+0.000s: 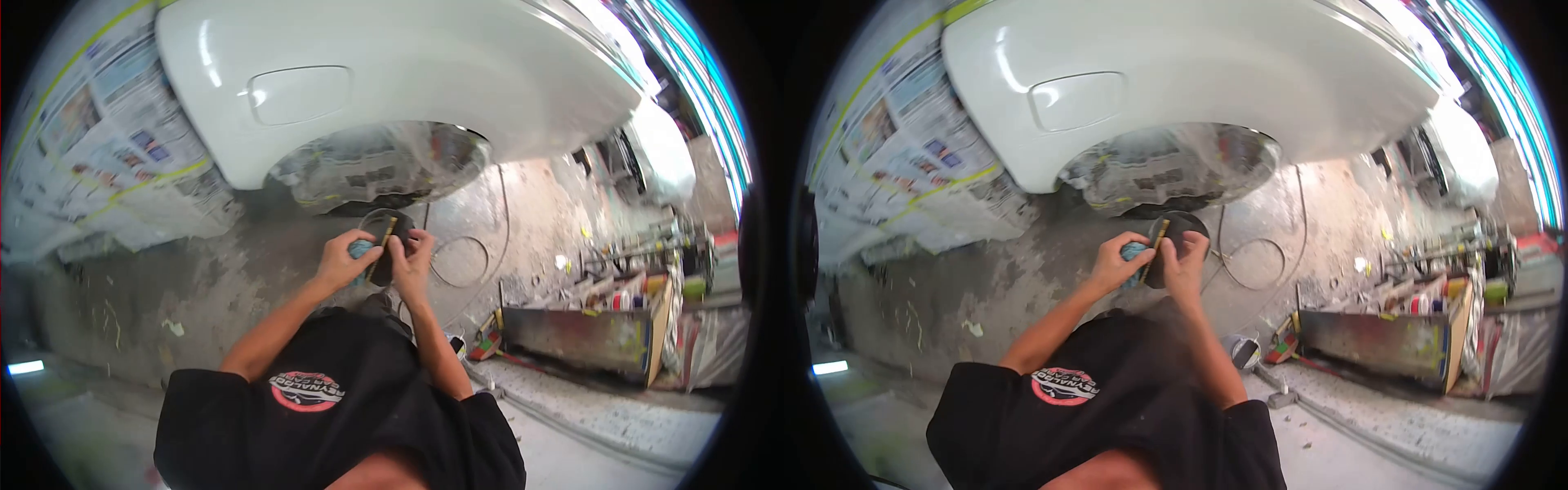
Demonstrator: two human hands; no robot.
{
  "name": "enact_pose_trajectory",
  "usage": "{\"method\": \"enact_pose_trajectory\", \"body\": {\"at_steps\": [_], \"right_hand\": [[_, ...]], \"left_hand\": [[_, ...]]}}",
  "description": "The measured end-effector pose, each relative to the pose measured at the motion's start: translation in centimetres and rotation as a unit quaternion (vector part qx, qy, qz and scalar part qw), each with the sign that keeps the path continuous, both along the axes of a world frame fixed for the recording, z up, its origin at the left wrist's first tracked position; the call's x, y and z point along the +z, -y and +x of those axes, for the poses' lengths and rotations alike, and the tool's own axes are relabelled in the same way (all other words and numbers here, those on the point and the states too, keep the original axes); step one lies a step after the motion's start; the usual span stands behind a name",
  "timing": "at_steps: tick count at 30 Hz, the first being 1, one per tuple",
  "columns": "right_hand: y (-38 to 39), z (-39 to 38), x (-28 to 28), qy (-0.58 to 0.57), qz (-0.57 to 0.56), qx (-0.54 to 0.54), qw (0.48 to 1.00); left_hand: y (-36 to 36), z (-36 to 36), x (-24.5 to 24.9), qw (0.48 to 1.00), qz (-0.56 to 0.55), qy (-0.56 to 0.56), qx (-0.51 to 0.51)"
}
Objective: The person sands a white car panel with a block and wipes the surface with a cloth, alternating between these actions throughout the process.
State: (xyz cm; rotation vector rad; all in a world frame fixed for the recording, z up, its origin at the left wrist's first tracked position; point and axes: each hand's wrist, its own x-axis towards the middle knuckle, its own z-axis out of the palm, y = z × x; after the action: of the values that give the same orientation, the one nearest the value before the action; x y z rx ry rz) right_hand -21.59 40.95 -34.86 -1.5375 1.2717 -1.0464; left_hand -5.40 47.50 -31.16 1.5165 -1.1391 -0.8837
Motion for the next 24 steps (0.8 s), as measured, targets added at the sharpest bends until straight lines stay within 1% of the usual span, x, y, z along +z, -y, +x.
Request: {"method": "enact_pose_trajectory", "body": {"at_steps": [1,3,4,7,10,13,14,16,18,19,20,22,23,24], "right_hand": [[0.0,0.0,0.1,0.018,0.024,0.003,1.0],[-0.2,0.1,0.7,0.024,0.0,0.034,0.999],[-0.1,0.3,0.9,0.03,-0.015,0.049,0.998],[-0.2,0.7,1.5,0.061,0.088,0.045,0.993],[-0.6,1.0,3.0,0.042,0.1,0.05,0.993],[0.0,1.0,1.5,0.041,0.05,0.09,0.994],[0.0,0.8,1.0,0.05,0.055,0.1,0.992],[-0.3,1.3,2.8,0.071,0.063,0.111,0.989],[-0.4,1.7,3.8,0.073,0.036,0.123,0.989],[-0.5,2.0,4.5,0.08,0.027,0.131,0.988],[-0.6,2.3,4.9,0.086,0.019,0.136,0.987],[-0.2,2.4,4.8,0.038,-0.039,0.139,0.989],[0.0,2.2,4.4,0.002,-0.071,0.131,0.989],[-0.4,2.6,5.2,0.074,-0.051,0.121,0.989]], "left_hand": [[-0.3,-0.1,0.0,1.0,-0.026,0.011,0.007],[-0.1,0.1,0.1,0.995,-0.084,0.041,0.026],[-0.2,0.1,0.8,0.992,-0.097,0.079,0.031],[-0.6,0.3,0.8,0.991,-0.106,0.077,0.033],[-0.9,0.4,1.4,0.994,-0.09,0.047,0.041],[-1.6,0.9,1.6,0.996,-0.066,0.029,0.05],[-1.5,1.1,1.5,0.996,-0.065,0.03,0.053],[-1.3,1.2,1.5,0.996,-0.058,0.027,0.059],[-1.0,1.1,1.5,0.996,-0.046,0.017,0.069],[-0.8,0.9,1.3,0.992,-0.078,0.013,0.096],[-0.7,1.1,1.0,0.991,-0.081,0.028,0.106],[-0.2,1.1,1.1,0.989,-0.084,0.051,0.112],[-0.1,1.1,1.8,0.991,-0.074,0.038,0.108],[-0.2,1.1,2.7,0.992,-0.062,0.025,0.102]]}}
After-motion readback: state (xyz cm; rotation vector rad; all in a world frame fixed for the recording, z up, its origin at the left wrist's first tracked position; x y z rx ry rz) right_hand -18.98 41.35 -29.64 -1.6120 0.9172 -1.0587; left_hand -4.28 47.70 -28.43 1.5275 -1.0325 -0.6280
